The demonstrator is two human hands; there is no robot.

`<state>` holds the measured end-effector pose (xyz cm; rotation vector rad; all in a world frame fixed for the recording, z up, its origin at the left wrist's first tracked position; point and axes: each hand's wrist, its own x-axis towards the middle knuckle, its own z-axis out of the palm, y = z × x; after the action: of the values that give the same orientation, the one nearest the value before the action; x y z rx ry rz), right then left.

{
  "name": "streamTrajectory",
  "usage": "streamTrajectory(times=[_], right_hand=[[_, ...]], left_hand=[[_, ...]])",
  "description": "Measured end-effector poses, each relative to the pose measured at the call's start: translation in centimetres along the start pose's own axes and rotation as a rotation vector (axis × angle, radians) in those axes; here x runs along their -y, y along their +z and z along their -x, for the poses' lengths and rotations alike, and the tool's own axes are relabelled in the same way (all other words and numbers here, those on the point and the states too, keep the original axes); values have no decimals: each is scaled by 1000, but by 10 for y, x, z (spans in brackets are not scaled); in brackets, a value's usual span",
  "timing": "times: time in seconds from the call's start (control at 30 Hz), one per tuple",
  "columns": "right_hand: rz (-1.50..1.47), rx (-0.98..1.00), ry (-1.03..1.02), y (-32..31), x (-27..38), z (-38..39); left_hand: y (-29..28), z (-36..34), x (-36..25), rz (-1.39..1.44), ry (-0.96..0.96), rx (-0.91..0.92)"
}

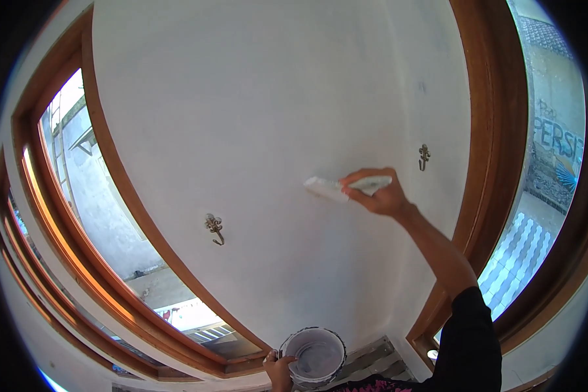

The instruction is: Applying white paint or putty to a ceiling using a scraper and a small bucket.

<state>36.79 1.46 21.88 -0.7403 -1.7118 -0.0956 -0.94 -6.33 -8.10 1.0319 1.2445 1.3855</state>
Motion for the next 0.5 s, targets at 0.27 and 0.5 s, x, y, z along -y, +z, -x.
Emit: streamTrajectory(times=[0.27, 0.5], right_hand=[[457, -199, -723, -57, 43, -157], [429, -278, -1250, -66, 45, -239]], left_hand=[[-11, 0, 11, -208, 414, -94], [14, -1, 1, -26, 166, -102]])
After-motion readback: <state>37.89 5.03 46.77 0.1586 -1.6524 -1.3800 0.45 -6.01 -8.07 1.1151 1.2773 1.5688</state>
